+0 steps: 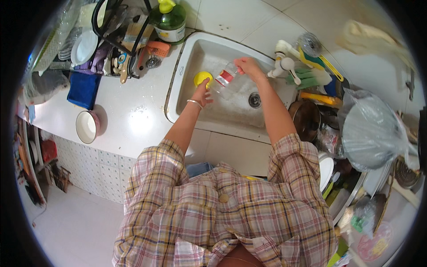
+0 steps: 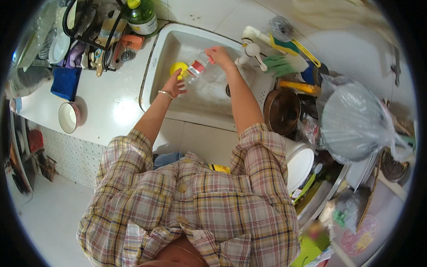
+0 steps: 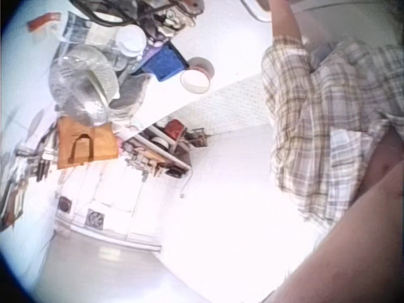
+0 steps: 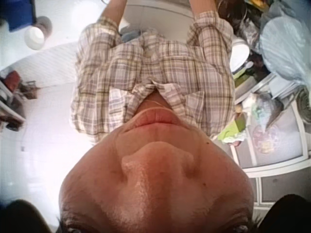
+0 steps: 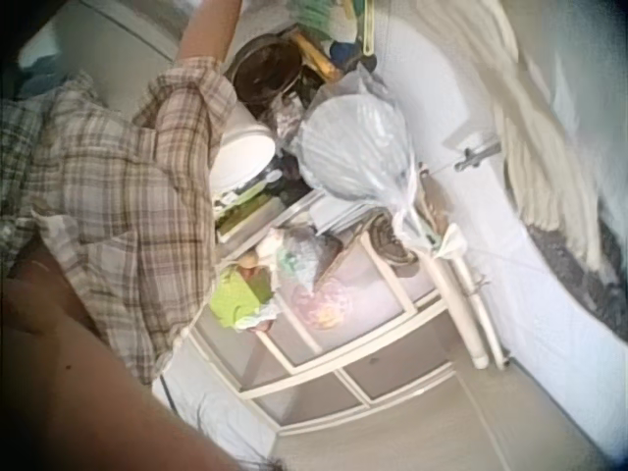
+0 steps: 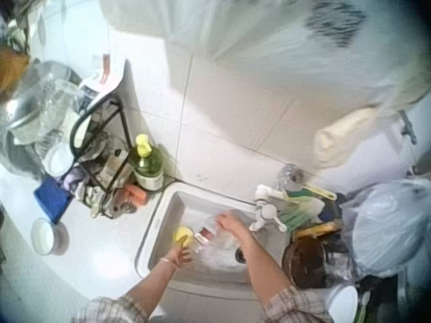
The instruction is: The person washes various items including plastic containers, a bowl, and a cup using a sponge and soapy water in a kitchen sink, then wipes the counter with a blue cloth.
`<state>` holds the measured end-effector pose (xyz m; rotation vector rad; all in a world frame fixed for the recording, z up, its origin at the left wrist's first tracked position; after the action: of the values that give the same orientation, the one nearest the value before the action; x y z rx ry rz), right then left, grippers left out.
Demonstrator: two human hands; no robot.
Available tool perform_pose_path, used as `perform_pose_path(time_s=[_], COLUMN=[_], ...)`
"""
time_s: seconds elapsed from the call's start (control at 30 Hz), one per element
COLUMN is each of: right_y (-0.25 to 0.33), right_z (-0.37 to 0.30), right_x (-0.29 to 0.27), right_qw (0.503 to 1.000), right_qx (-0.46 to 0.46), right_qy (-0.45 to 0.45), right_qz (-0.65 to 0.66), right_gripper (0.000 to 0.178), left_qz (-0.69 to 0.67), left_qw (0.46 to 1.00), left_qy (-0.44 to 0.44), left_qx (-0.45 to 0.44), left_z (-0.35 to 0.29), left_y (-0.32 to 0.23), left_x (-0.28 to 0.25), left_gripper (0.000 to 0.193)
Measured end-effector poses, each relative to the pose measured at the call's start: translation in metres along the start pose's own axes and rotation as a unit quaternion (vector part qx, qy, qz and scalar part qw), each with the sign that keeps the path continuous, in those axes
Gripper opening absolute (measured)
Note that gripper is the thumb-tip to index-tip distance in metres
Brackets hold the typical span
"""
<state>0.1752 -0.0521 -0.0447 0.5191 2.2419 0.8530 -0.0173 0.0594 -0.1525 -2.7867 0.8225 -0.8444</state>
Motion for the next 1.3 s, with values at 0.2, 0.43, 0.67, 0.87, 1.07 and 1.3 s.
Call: perform_pose_path(time_s=[0.2, 0.43, 0.67, 0.87, 1.07, 1.3], right_y=[0.031, 0.003, -0.035, -0.048, -0.053, -0.052], right_z=[0.001, -0.013, -0.004, -0.004, -0.022, -0.053], right_x=[0.009, -0.02, 0.013, 0.044, 0.038, 0.038], right_qw=[0.972, 0.981, 0.956, 0.832, 0.796, 0.809], right_qx=[-0.084, -0.059, 0.133, 0.288, 0.263, 0.203], right_qy=[-0.06, -0.175, -0.098, -0.049, -0.011, 0.03], right_qz=[-0.212, -0.059, 0.243, 0.471, 0.545, 0.551], right_gripper=[0.029, 0.027, 0.025, 0.03, 0.03, 0.02], left_qz=[0.654, 0.788, 0.873, 0.712, 0.182, -0.086], left_qw=[0.693, 0.572, 0.453, 0.672, 0.979, 0.985], left_qy=[-0.144, -0.122, -0.126, -0.082, -0.001, 0.141], left_qx=[0.266, 0.195, 0.134, 0.186, 0.092, 0.042], left_z=[0.046, 0.041, 0.052, 0.042, -0.032, -0.099], left_y=[-0.043, -0.025, -0.01, -0.031, -0.036, -0.044], left_x=[-0.025, -0.026, -0.066, -0.055, -0.007, 0.014], left_gripper=[0.058, 0.032, 0.028, 0.025, 0.041, 0.033])
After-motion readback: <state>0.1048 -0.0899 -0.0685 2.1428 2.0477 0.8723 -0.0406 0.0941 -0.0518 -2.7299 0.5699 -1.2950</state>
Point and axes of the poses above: each hand's wrist, its own z-axis towards the middle knuckle, its own x-axis out of the palm, y = z × x, the point moved 8 cm from there along z, towards the middle knuckle, and after that the axes turned 10 degrees about -z, right-handed, at the moved point
